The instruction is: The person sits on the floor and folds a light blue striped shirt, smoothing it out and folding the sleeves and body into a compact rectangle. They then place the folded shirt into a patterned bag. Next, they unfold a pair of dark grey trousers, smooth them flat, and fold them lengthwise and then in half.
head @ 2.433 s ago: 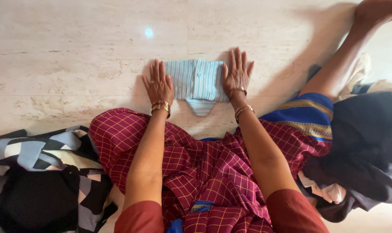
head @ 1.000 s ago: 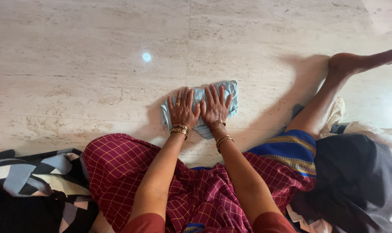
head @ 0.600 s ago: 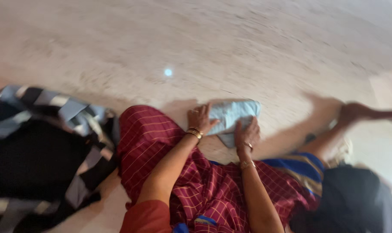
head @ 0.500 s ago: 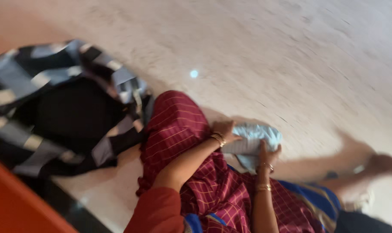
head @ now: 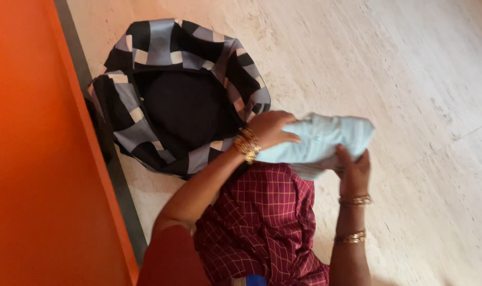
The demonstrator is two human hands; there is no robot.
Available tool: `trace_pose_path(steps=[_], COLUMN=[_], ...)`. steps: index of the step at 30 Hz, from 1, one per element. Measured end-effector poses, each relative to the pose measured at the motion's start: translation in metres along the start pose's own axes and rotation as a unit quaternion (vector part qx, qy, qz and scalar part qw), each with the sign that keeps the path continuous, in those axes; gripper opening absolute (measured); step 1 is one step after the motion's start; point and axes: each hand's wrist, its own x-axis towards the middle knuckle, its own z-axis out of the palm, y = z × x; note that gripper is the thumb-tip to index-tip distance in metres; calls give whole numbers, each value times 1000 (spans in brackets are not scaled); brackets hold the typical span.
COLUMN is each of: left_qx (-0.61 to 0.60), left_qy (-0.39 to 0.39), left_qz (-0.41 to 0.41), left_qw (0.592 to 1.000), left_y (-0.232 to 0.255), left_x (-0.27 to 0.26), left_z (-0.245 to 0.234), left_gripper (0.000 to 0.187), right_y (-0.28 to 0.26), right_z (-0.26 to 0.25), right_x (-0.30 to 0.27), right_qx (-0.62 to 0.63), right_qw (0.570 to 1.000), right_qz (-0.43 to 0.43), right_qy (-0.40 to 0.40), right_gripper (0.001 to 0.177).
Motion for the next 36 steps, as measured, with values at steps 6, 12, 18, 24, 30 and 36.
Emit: trace_pose_path(steps=[6,12,18,24,30,36], left_qx=[221,232,286,296,297,300], left_qy=[65,49,17,35,46,84], left_qz=[-136,-380,-395,-341,-305,-279], left_qw=[964,894,873,892,904,909], left_y=[-108,-239,-264,-270,-286,-295], left_x=[-63,-103,-118,-122,-117,-120], left_z=[-179,-110,-55,-61,-62,-59], left_gripper=[36,62,60,57,56,45], right_y=[35,98,134,162,173,177], right_z=[202,244,279,327,325,329], right_x=[20,8,25,33,32,35], right_qx=[-140,-526,-500,-600,-582,-602], right_qw=[973,824,756,695,717,699], right_qz=[157,-124,-351,5,-45,-34], right_qy=[-101,-173,-235,-397,-380,-385], right_gripper=[78,69,63,87,89,92])
